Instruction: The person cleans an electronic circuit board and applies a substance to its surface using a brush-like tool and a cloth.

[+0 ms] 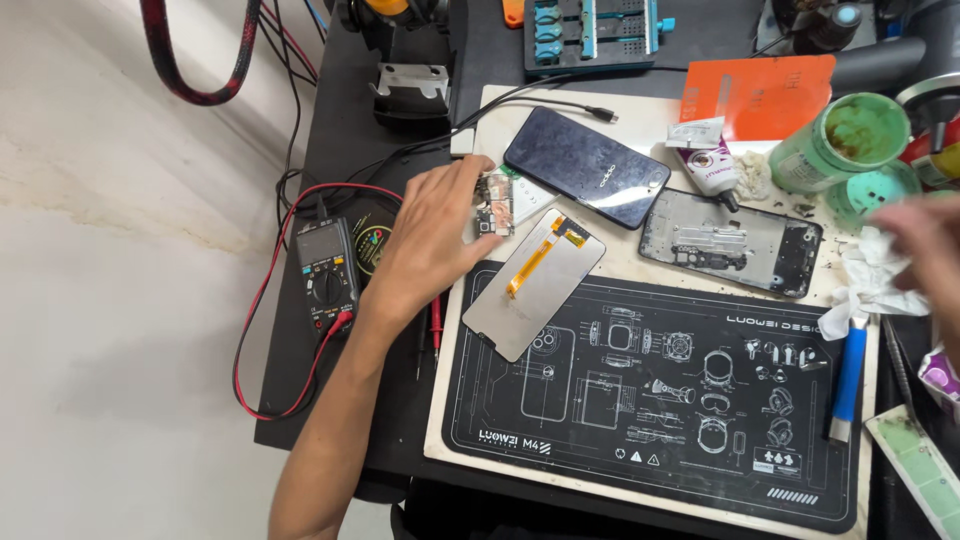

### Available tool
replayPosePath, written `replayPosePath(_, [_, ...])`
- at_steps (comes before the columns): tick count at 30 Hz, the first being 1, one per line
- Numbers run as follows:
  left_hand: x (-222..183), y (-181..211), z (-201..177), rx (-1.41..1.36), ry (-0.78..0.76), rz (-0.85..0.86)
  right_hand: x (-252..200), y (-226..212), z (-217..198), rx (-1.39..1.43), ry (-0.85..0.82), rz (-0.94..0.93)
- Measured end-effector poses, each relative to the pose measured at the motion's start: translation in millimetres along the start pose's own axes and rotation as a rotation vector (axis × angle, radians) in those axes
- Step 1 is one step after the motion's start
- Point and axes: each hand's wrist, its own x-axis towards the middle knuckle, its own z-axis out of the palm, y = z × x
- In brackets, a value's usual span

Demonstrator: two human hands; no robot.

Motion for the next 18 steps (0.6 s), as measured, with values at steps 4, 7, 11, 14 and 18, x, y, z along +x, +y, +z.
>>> replayPosePath(4, [-5.9,27.9,-9.3,-0.053,0.008,0.164,-26.6,-39.0,-2.3,0.236,-0.235,-0.057])
replayPosePath(7, [-18.3,66.8,-8.1,-0.222,-0.12,0.239,-39.7,-49.5,-0.8,0.68,-0.524,-0.177])
replayPosePath(11, [-29.6,103.6,-8.6,-0.315,-0.1,0.414,-56.9,-54.9,6.4,1.011,-0.845,-0.214])
replayPosePath(14, [-35.9,114.3,-10.3,-0.352,-0.105,0.449,-73.0,-57.9,5.8,0.986,-0.908,-0.224])
replayPosePath(18, [-44.2,120.2,-8.8,-0.385,-0.069,0.466,-83.6,-57.4,-1.1,0.992,-0.976,-0.127])
